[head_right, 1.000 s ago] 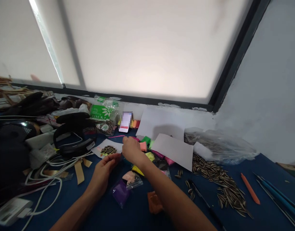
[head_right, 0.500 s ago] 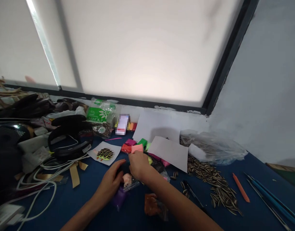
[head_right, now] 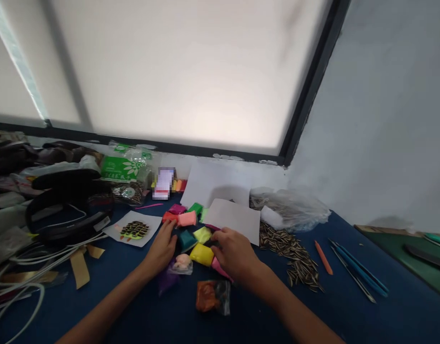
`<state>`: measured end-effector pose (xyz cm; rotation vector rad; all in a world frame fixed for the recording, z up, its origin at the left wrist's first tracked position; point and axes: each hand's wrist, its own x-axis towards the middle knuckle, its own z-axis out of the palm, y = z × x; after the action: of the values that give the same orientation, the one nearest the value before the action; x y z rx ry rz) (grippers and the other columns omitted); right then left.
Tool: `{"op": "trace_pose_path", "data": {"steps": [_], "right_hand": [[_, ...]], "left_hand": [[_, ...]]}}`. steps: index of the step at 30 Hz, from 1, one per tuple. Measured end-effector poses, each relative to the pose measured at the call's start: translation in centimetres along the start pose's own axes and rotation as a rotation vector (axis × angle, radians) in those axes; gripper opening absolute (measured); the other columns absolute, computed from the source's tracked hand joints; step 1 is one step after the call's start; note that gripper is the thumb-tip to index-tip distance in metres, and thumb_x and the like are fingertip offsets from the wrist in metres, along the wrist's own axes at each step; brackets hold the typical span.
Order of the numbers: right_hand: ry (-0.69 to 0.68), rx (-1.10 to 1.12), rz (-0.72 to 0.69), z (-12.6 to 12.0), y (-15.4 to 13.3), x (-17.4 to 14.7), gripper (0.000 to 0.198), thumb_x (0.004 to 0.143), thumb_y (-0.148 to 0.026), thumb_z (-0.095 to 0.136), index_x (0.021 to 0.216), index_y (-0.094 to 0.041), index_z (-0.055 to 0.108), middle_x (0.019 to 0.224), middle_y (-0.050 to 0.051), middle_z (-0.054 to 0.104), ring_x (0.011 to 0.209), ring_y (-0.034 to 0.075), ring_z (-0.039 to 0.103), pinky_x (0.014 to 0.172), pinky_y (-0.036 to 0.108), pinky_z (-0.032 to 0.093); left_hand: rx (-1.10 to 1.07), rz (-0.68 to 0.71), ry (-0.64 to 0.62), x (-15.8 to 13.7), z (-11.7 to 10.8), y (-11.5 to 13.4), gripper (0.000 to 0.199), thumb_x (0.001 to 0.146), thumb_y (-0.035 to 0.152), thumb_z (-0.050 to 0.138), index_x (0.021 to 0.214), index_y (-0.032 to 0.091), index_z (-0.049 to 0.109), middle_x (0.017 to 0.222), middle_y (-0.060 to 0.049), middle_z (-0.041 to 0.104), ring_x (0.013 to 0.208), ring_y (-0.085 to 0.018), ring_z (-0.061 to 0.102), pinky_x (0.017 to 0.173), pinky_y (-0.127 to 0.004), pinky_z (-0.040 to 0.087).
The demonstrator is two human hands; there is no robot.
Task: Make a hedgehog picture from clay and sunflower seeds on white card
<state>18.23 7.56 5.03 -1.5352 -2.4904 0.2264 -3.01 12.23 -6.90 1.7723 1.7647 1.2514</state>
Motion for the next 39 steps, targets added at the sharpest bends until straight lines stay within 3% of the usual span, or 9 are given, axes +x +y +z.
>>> {"op": "trace_pose_path", "data": {"steps": [6,9,12,15,17,19,27,33,39], "right_hand": [[0.007,0.132,0.125,0.0,2.7,-6.4,0.021,0.091,-0.018,0.051,0.102,-0.018,0.068,0.100,0.007,0.068,0.090,0.021,0.064,0.077,0.030,0.046],[0.000,0.107,0.192,0.5,3.4,-7.8,0.019,0.088,-0.014,0.054,0.101,-0.018,0.068,0.101,0.007,0.067,0.093,0.021,0.063,0.080,0.031,0.046],[0.002,0.042,0.181,1.1,3.6,-7.9,0.020,0.087,-0.015,0.059,0.105,-0.018,0.066,0.105,0.008,0.065,0.098,0.022,0.060,0.083,0.031,0.045],[-0.008,-0.122,0.156,1.8,3.2,-7.2,0.016,0.087,-0.016,0.061,0.102,-0.017,0.067,0.102,0.009,0.065,0.094,0.023,0.059,0.080,0.032,0.044],[-0.014,-0.237,0.119,2.3,3.0,-6.3,0.012,0.087,-0.016,0.060,0.097,-0.017,0.067,0.098,0.009,0.066,0.089,0.023,0.060,0.077,0.032,0.044],[-0.007,-0.262,0.100,2.8,2.8,-5.3,0.011,0.089,-0.015,0.057,0.095,-0.016,0.066,0.095,0.009,0.067,0.087,0.023,0.060,0.075,0.032,0.043],[0.074,-0.294,0.096,3.3,2.6,-3.3,0.018,0.094,-0.015,0.049,0.100,-0.015,0.065,0.097,0.009,0.066,0.090,0.020,0.059,0.079,0.029,0.043],[0.117,-0.334,0.151,1.7,4.9,-3.0,0.025,0.092,-0.014,0.047,0.096,-0.014,0.072,0.129,0.017,0.057,0.116,0.029,0.051,0.094,0.039,0.040],[0.083,-0.354,0.136,2.5,6.3,-1.6,0.029,0.092,-0.013,0.046,0.107,-0.009,0.070,0.122,0.018,0.064,0.116,0.029,0.054,0.097,0.040,0.041]], "left_hand": [[0.028,0.059,0.061,1.4,0.3,0.7,0.040,0.083,0.014,0.036,0.119,0.011,0.055,0.131,-0.018,0.054,0.129,-0.030,0.046,0.107,-0.051,0.038],[0.032,0.122,0.077,1.5,-0.9,2.1,0.035,0.088,0.020,0.033,0.111,0.015,0.059,0.119,-0.014,0.063,0.115,-0.027,0.057,0.102,-0.051,0.043],[0.051,0.224,0.046,0.1,-2.7,3.7,0.034,0.091,0.030,0.035,0.103,0.017,0.064,0.118,-0.012,0.065,0.115,-0.026,0.057,0.105,-0.046,0.041],[0.224,0.469,-0.117,-2.5,-4.0,4.8,0.038,0.093,0.038,0.041,0.119,0.019,0.062,0.128,-0.010,0.063,0.126,-0.028,0.050,0.107,-0.047,0.039],[0.414,0.614,-0.272,-4.1,-4.1,4.9,0.049,0.093,0.042,0.046,0.140,0.027,0.046,0.148,-0.007,0.045,0.137,-0.031,0.037,0.108,-0.051,0.036],[0.546,0.683,-0.360,-5.1,-3.5,4.6,0.050,0.095,0.037,0.044,0.144,0.035,0.037,0.153,-0.003,0.037,0.139,-0.031,0.035,0.107,-0.053,0.036],[0.626,0.565,-0.239,-3.3,-1.1,3.8,0.044,0.094,0.032,0.046,0.138,0.032,0.050,0.143,-0.010,0.051,0.136,-0.033,0.039,0.106,-0.055,0.035],[0.488,0.601,-0.193,-3.8,-1.9,4.9,0.044,0.093,0.041,0.047,0.135,0.027,0.053,0.146,-0.011,0.047,0.138,-0.035,0.035,0.111,-0.060,0.025],[0.333,0.674,-0.303,-5.0,-1.8,6.3,0.038,0.097,0.028,0.038,0.131,0.026,0.055,0.141,-0.006,0.054,0.136,-0.027,0.040,0.112,-0.051,0.029]]}}
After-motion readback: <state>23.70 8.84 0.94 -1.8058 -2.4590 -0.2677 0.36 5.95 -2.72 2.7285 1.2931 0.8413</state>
